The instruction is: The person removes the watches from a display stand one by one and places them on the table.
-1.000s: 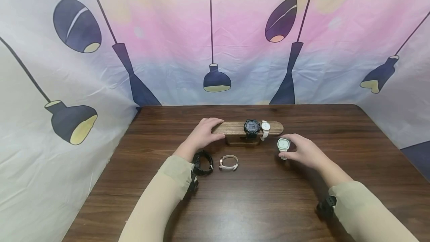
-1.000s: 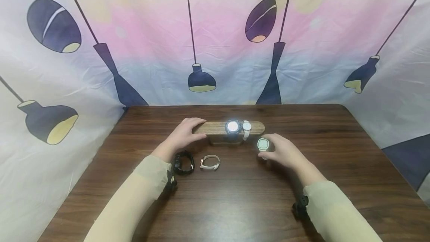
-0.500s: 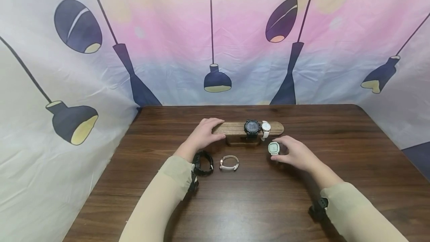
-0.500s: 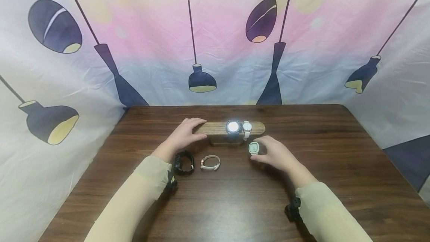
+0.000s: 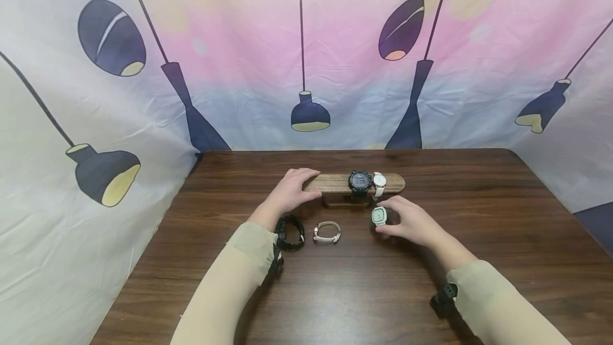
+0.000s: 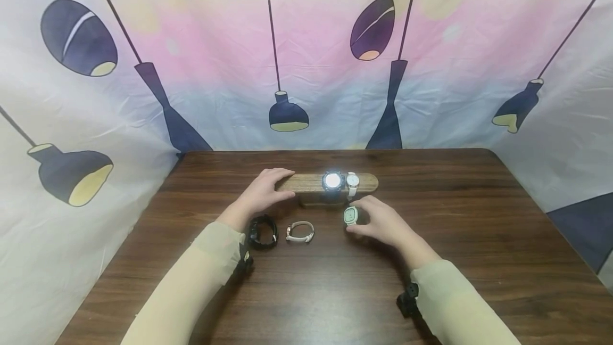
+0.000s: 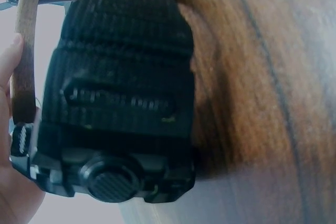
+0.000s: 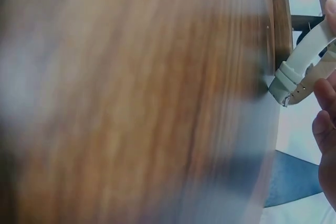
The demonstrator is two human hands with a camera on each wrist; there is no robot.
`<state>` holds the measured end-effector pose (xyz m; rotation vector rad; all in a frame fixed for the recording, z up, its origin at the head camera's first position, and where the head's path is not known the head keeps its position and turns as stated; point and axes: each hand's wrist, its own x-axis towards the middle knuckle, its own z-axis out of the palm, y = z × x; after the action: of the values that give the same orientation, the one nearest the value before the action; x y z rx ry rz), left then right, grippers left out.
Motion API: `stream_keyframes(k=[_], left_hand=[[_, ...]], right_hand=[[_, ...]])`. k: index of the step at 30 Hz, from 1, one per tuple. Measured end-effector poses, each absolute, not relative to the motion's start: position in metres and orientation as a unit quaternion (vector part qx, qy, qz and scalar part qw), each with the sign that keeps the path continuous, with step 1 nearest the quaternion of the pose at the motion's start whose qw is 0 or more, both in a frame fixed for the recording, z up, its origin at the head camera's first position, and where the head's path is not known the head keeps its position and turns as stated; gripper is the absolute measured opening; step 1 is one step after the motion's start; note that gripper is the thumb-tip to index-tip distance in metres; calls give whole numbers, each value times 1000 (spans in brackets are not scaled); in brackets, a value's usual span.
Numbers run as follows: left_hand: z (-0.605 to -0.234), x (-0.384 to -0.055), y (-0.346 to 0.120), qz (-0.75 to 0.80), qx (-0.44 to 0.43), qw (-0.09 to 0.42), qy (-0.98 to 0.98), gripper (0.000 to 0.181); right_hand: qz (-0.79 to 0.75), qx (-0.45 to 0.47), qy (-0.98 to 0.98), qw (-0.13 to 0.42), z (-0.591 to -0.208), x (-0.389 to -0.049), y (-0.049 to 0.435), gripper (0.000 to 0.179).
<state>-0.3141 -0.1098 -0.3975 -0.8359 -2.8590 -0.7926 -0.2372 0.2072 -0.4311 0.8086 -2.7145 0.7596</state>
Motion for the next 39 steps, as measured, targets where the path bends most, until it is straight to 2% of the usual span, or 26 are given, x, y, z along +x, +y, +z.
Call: stream_keyframes(k=[7,24,39], left_hand=[[-397,-314,-110,-254,-272,30,-928,57],[-398,-314,-110,-252,-271,30,-929,57],[-398,-315,-110,-250,-269,32,-930,56]], right_hand=[[267,271,-921,83,-430,-236,199,51],[213,348,-905,120,-437,-238,179,47],[163,333,-923,105,-439,-238,164,47]])
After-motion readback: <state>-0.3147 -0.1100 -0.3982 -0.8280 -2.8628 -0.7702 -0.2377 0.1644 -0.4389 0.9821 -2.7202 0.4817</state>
